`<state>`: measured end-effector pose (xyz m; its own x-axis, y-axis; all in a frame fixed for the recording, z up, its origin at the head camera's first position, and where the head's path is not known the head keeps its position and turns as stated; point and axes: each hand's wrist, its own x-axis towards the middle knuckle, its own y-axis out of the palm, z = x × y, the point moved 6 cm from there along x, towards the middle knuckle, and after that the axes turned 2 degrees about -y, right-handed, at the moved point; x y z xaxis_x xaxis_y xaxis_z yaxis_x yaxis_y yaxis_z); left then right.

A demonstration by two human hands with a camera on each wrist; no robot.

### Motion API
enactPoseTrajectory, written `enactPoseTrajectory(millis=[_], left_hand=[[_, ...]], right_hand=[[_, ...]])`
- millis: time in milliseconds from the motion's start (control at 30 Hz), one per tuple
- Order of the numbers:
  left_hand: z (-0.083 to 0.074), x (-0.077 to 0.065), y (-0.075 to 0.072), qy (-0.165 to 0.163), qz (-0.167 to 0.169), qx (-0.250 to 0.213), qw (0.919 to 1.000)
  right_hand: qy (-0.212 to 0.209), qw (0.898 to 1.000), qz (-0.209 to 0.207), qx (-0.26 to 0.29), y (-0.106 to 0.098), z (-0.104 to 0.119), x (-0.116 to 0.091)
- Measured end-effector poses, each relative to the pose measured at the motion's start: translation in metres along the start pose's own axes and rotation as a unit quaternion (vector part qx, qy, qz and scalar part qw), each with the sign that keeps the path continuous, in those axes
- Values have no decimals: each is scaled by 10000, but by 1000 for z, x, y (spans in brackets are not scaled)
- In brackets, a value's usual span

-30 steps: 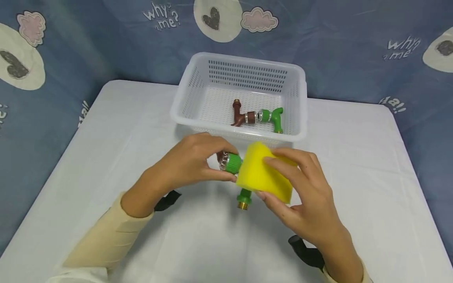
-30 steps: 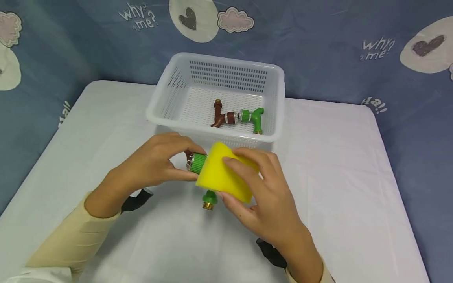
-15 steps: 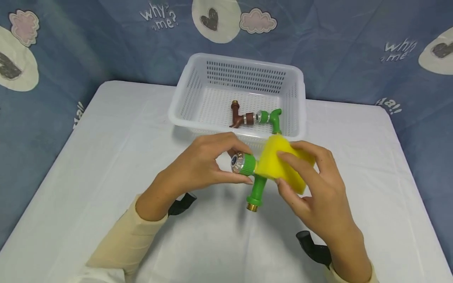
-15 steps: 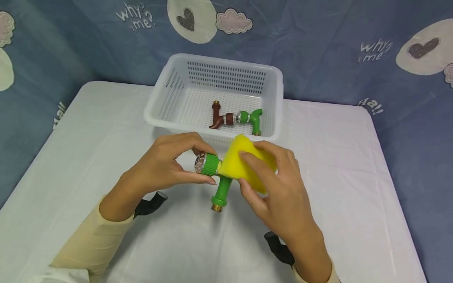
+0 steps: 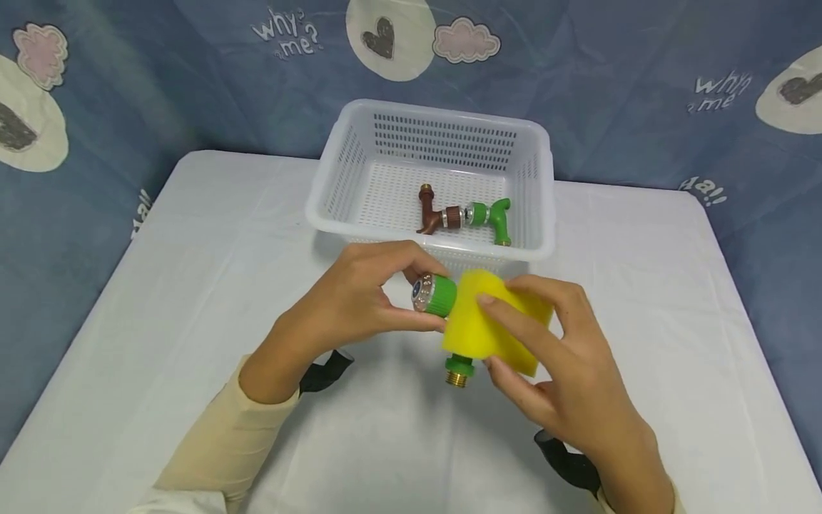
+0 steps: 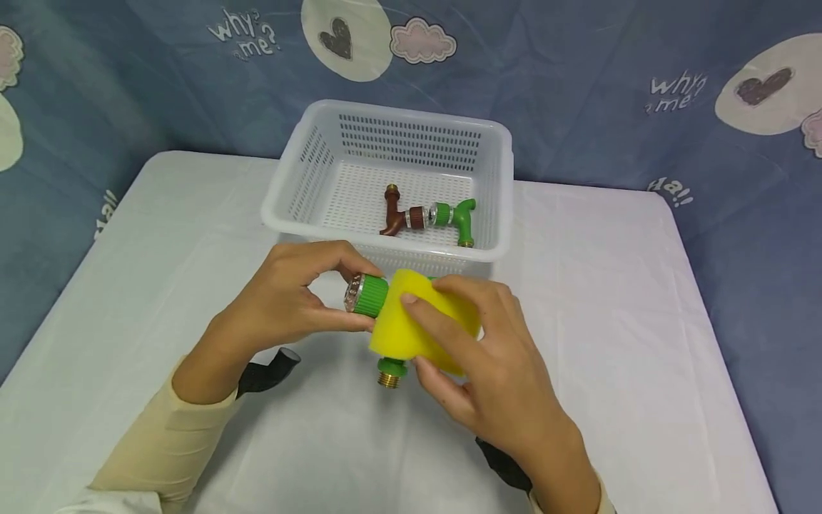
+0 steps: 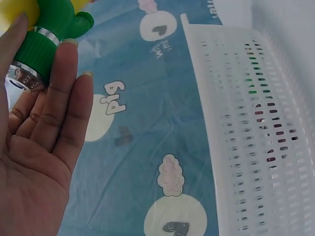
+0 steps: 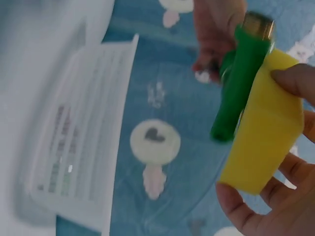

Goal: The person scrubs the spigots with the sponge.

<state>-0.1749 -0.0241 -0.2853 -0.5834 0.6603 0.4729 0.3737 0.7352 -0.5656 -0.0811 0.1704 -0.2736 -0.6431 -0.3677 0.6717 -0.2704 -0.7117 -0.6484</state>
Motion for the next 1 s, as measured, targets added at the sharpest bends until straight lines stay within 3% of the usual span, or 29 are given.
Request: enactPoseTrajectory(millis=[233,300,433,533,733,833,900,1000], left_hand=[[-1,-2,-5,-205,-134,-301,9992],[-1,-2,-5,-169,-143,-295,9993],[-2,-1,-7,-106,-123,-310,9994],[-3,0,-8,-88,-99,-371,9992],[-2,-1,-8,-190,-106,-643,9977],[-2,-1,-7,-267,-102,-697,9972],[-1,-1,-7,-292,-113,-639,9975],[0,0,-8,-303,-134,-546,9980]], right_hand=[[632,9937,-486,-791,-13,-22,-5],[541,9946,-597,-648,-15,-17,-5],[-130,9977,-541,-375,-10,3,-2],[-440,9966,-496,-498,-7,10,0],[229,9919,-624,-1082,-15,-10,-4],[468,9893,-901,-1048,-20,-16,-6],[363,9879,-1237,-859,-21,-12,-5],[-135,9864,-1545,-538,-18,1,-1]])
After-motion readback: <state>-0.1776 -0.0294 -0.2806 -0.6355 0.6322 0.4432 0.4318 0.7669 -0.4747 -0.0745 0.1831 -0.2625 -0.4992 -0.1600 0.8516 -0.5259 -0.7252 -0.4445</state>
